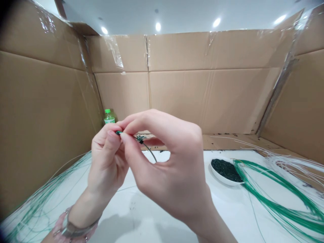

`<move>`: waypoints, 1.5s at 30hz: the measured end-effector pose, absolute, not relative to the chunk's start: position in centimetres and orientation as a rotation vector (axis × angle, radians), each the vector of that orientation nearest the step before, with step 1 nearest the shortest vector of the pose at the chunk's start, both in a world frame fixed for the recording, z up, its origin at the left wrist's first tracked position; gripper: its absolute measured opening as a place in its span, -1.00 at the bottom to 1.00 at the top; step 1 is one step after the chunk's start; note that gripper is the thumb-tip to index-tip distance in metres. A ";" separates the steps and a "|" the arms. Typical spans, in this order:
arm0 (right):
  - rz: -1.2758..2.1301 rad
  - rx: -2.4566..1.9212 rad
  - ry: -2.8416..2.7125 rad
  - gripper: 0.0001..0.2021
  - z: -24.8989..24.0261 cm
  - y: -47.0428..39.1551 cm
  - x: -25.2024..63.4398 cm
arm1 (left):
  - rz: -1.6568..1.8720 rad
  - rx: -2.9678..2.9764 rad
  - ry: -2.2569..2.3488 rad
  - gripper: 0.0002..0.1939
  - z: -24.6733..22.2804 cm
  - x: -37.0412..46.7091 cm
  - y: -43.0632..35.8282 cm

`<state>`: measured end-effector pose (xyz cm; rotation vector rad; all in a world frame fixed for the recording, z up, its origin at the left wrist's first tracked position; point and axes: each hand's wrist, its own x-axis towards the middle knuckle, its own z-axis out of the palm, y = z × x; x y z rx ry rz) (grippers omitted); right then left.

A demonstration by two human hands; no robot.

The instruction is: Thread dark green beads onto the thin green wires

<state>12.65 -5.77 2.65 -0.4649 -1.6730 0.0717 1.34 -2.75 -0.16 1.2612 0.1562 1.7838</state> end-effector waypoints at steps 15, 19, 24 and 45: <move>-0.042 -0.416 -1.693 -0.76 2.5 -5.5 12.7 | 1.813 1.239 0.198 -0.87 -0.1 1.4 -2.7; 0.028 -0.389 -1.664 -0.77 2.4 -5.5 12.4 | 1.798 1.216 0.143 -0.88 -0.2 1.5 -2.7; 0.064 -0.397 -1.643 -0.80 2.5 -5.6 12.6 | 1.810 1.280 0.066 -0.91 -0.4 1.5 -2.5; -0.004 -0.449 -1.642 -0.86 2.5 -5.2 13.0 | 1.902 1.534 0.131 -0.90 -0.8 0.7 -1.7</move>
